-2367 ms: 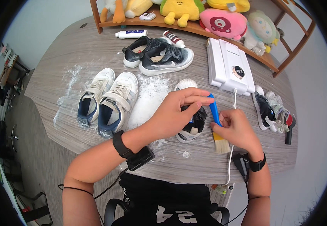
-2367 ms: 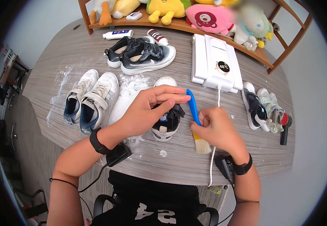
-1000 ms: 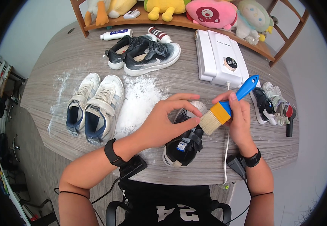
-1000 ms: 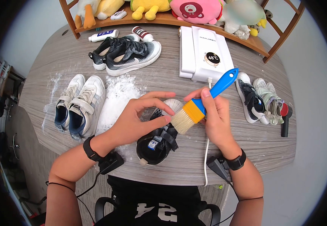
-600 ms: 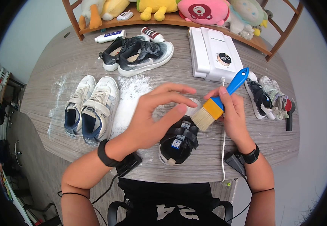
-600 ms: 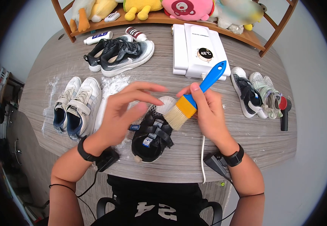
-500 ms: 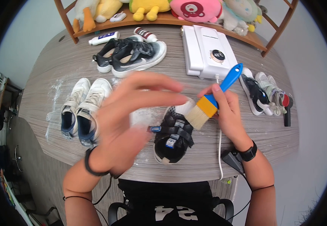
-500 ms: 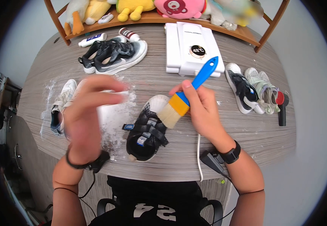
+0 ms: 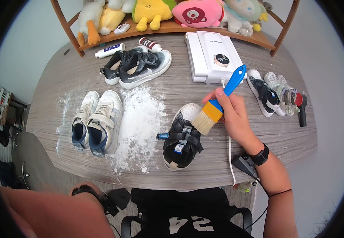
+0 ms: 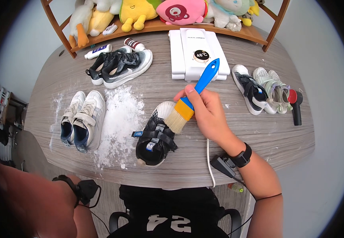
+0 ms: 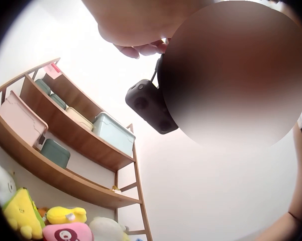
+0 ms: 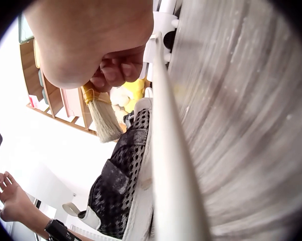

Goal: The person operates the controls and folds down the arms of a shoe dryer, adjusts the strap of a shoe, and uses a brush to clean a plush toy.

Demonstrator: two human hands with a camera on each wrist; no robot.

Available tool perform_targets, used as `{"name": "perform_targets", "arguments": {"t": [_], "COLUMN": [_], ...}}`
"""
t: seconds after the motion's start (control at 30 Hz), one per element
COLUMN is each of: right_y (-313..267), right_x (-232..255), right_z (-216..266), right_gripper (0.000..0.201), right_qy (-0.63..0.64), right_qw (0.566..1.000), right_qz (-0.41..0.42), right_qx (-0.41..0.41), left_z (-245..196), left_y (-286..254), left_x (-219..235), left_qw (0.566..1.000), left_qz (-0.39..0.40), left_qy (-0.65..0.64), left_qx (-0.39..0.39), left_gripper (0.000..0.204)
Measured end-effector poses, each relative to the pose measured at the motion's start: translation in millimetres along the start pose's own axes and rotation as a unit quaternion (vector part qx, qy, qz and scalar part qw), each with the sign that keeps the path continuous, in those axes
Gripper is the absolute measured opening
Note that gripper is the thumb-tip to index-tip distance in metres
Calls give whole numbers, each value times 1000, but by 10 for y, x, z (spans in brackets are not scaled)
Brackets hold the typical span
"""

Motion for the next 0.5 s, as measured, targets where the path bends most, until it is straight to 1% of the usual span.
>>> {"name": "perform_targets", "arguments": {"t": [0.03, 0.07, 0.1, 0.17, 0.2, 0.33, 0.37, 0.43, 0.47, 0.5], "right_y": [0, 7, 6, 7, 14, 18, 28, 29, 33, 16], "right_x": [8, 16, 14, -6, -8, -9, -7, -21, -21, 4], "right_z": [-10, -23, -36, -71, -74, -63, -77, -80, -68, -67], "right_gripper": [47, 46, 46, 45, 44, 44, 44, 45, 45, 45], "right_qy": [2, 1, 0, 4, 5, -1, 3, 8, 2, -9], "right_qw": [1000, 1000, 1000, 1000, 1000, 1000, 1000, 1000, 1000, 1000], "right_qz": [-3, 0, 2, -7, -12, -17, -15, -17, -21, -15], "right_qx": [-1, 5, 13, 19, 25, 23, 23, 21, 17, 9], "left_z": [-75, -51, -174, -134, 0, 154, 98, 126, 51, 99], "left_y": [-36, -11, -44, -10, 88, 204, 196, 162, 186, 141], "left_x": [113, 58, 123, 41, -104, -242, -198, -134, -185, -227], "left_qw": [1000, 1000, 1000, 1000, 999, 999, 999, 998, 998, 999], "left_qz": [5, 8, 13, 24, 28, 36, 36, 40, 41, 34], "left_qy": [-1, -1, -1, -7, -10, -22, -24, -28, -30, -25], "left_qx": [-1, 0, -1, -8, -13, -24, -25, -26, -28, -25], "left_gripper": [77, 77, 77, 76, 76, 76, 75, 75, 75, 75]}}
Point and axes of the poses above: each hand's wrist, its own y-axis towards the middle knuckle, its own x-axis out of the back of the hand, z = x × y, the point moved 1 cm from there along y, towards the middle knuckle, and after that the axes turned 8 degrees about -y, right-handed, at the moved point
